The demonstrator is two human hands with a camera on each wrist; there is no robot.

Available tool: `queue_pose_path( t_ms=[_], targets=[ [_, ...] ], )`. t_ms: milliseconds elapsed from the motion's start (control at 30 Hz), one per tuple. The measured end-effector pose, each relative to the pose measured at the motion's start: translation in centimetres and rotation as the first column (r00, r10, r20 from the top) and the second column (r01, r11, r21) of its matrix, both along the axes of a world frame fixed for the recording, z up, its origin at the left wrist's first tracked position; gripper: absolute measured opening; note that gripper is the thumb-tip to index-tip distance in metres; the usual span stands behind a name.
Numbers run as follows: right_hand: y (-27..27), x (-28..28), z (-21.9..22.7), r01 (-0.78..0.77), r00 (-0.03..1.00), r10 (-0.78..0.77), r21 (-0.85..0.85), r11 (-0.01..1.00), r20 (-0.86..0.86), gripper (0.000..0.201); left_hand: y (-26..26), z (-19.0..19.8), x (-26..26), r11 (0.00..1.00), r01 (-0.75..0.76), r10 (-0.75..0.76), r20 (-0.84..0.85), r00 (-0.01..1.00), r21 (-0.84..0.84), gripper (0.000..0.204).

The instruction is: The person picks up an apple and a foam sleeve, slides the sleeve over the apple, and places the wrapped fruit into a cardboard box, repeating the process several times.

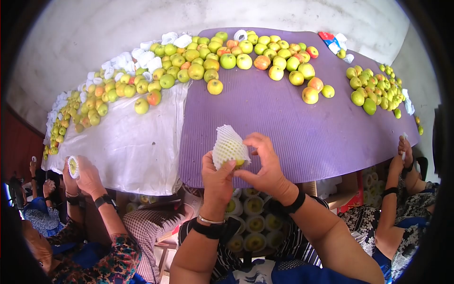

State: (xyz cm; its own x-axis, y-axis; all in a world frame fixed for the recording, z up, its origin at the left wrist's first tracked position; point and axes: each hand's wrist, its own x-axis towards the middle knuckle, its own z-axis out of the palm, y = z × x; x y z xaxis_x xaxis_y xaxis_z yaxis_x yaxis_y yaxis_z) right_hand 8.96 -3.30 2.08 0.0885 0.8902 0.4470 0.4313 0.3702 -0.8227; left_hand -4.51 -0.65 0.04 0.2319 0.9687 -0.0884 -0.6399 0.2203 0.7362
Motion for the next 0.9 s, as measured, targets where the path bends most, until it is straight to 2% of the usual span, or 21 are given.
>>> queue_pose_path(
  t_ms=[33, 100, 167, 200, 233, 300, 333, 367, 400, 433, 500, 567, 633, 700, 733, 767, 833, 867, 900],
  targets=[
    [0.0, -0.2, 0.2, 0.004, 0.993, -0.014, 0.083, 0.997, 0.119, 0.058, -0.1, -0.3, 0.1, 1.000, 0.000, 0.000, -0.001, 1.000, -0.002, 0.045],
    [0.3, -0.3, -0.6, 0.001, 0.989, -0.014, 0.086, 0.996, 0.149, 0.061, -0.1, -1.1, 0.2, 0.992, -0.017, 0.047, -0.249, 0.967, 0.122, 0.049],
    [0.6, -0.2, -1.5, 0.000, 0.983, -0.016, 0.091, 0.996, 0.181, 0.064, -0.2, -1.1, 0.3, 0.989, 0.008, 0.031, -0.262, 0.964, 0.147, 0.047],
    [0.7, 0.0, -1.7, 0.013, 0.993, -0.016, 0.026, 1.000, 0.113, 0.064, -0.2, -1.1, 0.4, 0.985, 0.030, 0.019, -0.274, 0.962, 0.172, 0.046],
    [0.8, 0.1, -1.8, 0.021, 0.999, -0.019, -0.040, 0.999, 0.045, 0.065, -0.2, -0.9, 0.4, 0.985, 0.030, 0.018, -0.273, 0.962, 0.172, 0.046],
    [0.8, 0.0, -1.5, 0.029, 0.999, -0.027, -0.061, 0.998, 0.045, 0.064, -0.2, 0.0, 0.3, 0.999, 0.046, -0.041, -0.211, 0.977, 0.018, 0.035],
    [0.8, 0.0, -1.4, 0.038, 0.998, -0.034, -0.084, 0.996, 0.044, 0.063, -0.1, 0.2, 0.1, 0.999, 0.046, -0.042, -0.210, 0.977, 0.018, 0.035],
    [0.8, -0.1, -1.4, 0.038, 0.998, -0.034, -0.085, 0.996, 0.044, 0.063, 0.0, 0.4, 0.0, 0.998, 0.053, -0.057, -0.209, 0.976, -0.022, 0.032],
    [0.8, -0.1, -1.6, 0.018, 0.997, -0.017, -0.013, 1.000, 0.079, 0.061, 0.1, 0.5, -0.2, 0.996, 0.060, -0.071, -0.207, 0.976, -0.062, 0.031],
    [0.8, -0.2, -1.6, -0.006, 0.993, -0.001, 0.059, 0.998, 0.116, 0.059, 0.1, 0.5, -0.4, 0.996, 0.059, -0.071, -0.207, 0.976, -0.063, 0.031],
    [0.7, -0.5, -1.4, -0.019, 0.990, 0.004, 0.106, 0.994, 0.142, 0.059, 0.4, 0.4, -0.8, 0.991, 0.109, -0.116, -0.099, 0.988, -0.079, 0.030],
    [0.7, -0.8, -1.4, -0.033, 0.986, 0.007, 0.153, 0.988, 0.168, 0.058, 0.4, -0.1, -0.8, 0.994, 0.103, -0.107, -0.104, 0.989, -0.047, 0.031],
    [0.6, -1.1, -1.6, 0.058, 0.984, -0.086, 0.181, 0.982, 0.155, 0.060, 0.1, -0.1, -0.2, 0.995, 0.099, -0.101, -0.109, 0.989, -0.017, 0.031],
    [0.8, -1.2, -1.9, 0.087, 0.979, -0.117, 0.181, 0.980, 0.166, 0.060, -0.5, 0.4, 0.8, 1.000, -0.016, 0.012, -0.170, 0.985, -0.019, 0.033],
    [0.9, -1.3, -2.0, 0.114, 0.973, -0.147, 0.181, 0.977, 0.177, 0.061, -0.5, 0.0, 0.7, 1.000, -0.017, 0.014, -0.169, 0.986, -0.020, 0.033],
    [0.9, -1.3, -2.0, 0.112, 0.973, -0.144, 0.180, 0.977, 0.178, 0.061, -0.4, -0.6, 0.5, 1.000, -0.021, 0.017, -0.172, 0.985, -0.022, 0.035],
    [0.7, -1.3, -1.8, -0.020, 0.976, -0.015, 0.157, 0.987, 0.215, 0.060, 0.0, -1.4, -0.2, 0.999, -0.027, 0.021, -0.177, 0.984, -0.029, 0.036],
    [0.4, -1.3, -1.6, -0.022, 0.977, -0.011, 0.151, 0.988, 0.214, 0.060, 0.5, -1.6, -1.0, 0.996, 0.035, -0.036, -0.012, 0.999, -0.084, 0.034],
    [0.3, -1.3, -1.4, -0.033, 0.998, 0.029, 0.077, 0.996, 0.058, 0.059, 0.9, -1.6, -1.5, 0.987, 0.104, -0.085, 0.155, 0.984, -0.125, 0.034]
  ],
)
